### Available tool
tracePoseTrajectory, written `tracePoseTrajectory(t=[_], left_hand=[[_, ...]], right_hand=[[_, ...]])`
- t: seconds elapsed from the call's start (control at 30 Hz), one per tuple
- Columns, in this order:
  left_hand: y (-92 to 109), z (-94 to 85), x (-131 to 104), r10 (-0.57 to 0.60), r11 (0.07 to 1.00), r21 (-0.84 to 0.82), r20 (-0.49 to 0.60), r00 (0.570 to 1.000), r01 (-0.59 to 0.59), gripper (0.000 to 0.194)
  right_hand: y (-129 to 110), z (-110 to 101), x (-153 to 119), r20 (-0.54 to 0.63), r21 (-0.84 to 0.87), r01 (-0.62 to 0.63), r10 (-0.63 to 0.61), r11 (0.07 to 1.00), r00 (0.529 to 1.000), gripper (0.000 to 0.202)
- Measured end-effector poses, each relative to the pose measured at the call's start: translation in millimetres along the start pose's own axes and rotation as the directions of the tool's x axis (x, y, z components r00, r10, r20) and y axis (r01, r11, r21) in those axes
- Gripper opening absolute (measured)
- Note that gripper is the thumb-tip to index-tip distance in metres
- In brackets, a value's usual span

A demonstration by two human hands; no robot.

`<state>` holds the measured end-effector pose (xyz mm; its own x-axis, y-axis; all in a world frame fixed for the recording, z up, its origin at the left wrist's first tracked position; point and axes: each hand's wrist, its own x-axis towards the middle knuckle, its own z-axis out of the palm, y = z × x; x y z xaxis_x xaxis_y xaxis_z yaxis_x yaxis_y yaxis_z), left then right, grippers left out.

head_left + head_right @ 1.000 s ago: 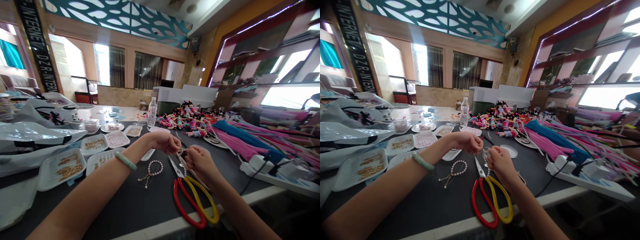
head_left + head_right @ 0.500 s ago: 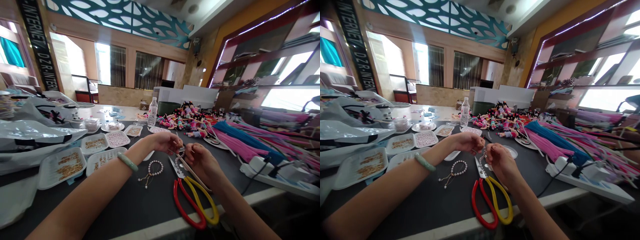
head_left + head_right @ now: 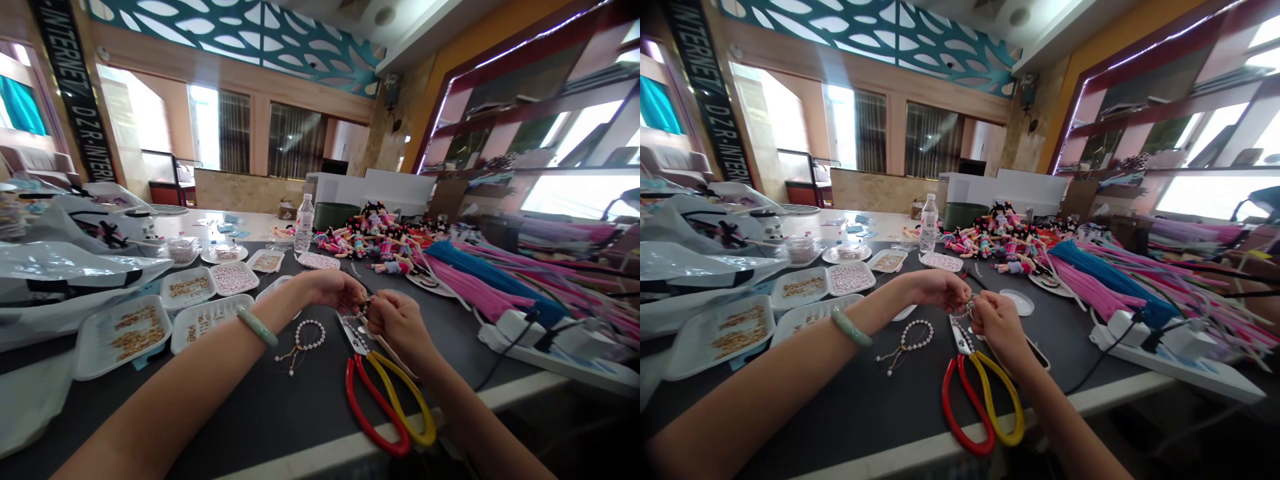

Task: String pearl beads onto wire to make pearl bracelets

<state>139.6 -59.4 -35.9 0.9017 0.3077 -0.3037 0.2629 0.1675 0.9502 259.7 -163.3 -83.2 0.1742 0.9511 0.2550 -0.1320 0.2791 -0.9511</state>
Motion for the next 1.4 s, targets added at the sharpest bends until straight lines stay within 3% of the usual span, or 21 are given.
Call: tracePoseTrajectory(t=[0.33,0.5,0.8,0.93,1.1,1.17,1.27,1.4], left_hand=[[-0.7,-11.5,-2.2,0.052,0.999,0.015,0.035,0.998,-0.052,0.003],[4.3,-8.6,-7.6,0.023,0.996,0.085,0.095,0.995,-0.031,0.004],[6.6,-6.2,-11.9,0.113,0.981,0.148,0.094,0.989,-0.126,0.002],[10.6,-7.6,-19.1,0.189,0.978,0.074,0.088,0.978,-0.196,0.006],[18.7,-3.9,-27.8,0.237,0.955,0.178,0.028,0.971,-0.238,0.006],[22.1,0.1,-30.5,0.256,0.946,0.201,0.018,0.967,-0.254,0.007],[26.2,5.2,-34.7,0.262,0.943,0.217,-0.012,0.965,-0.253,0.008],[28.9,7.4,-38.8,0.251,0.944,0.225,-0.016,0.968,-0.241,0.007]], right_hand=[[-0.8,1.3,-1.9,-0.019,-0.1,-0.025,0.023,0.995,1.0,0.038],[-8.9,2.7,-5.2,-0.078,-0.193,-0.021,0.006,0.981,0.997,0.037],[-14.6,-5.5,-3.4,-0.09,-0.259,-0.056,0.034,0.964,0.995,0.035],[-16.0,-16.2,-1.5,-0.13,-0.302,-0.014,-0.027,0.953,0.991,0.037],[-33.4,-11.0,-14.3,-0.145,-0.335,0.082,-0.138,0.939,0.98,0.039],[-41.6,-5.5,-21.1,-0.112,-0.439,0.144,-0.213,0.887,0.971,0.04],[-48.5,-1.2,-26.6,-0.065,-0.653,0.187,-0.3,0.734,0.952,0.044],[-46.9,-2.5,-24.4,-0.034,-0.799,0.164,-0.316,0.579,0.948,0.05]])
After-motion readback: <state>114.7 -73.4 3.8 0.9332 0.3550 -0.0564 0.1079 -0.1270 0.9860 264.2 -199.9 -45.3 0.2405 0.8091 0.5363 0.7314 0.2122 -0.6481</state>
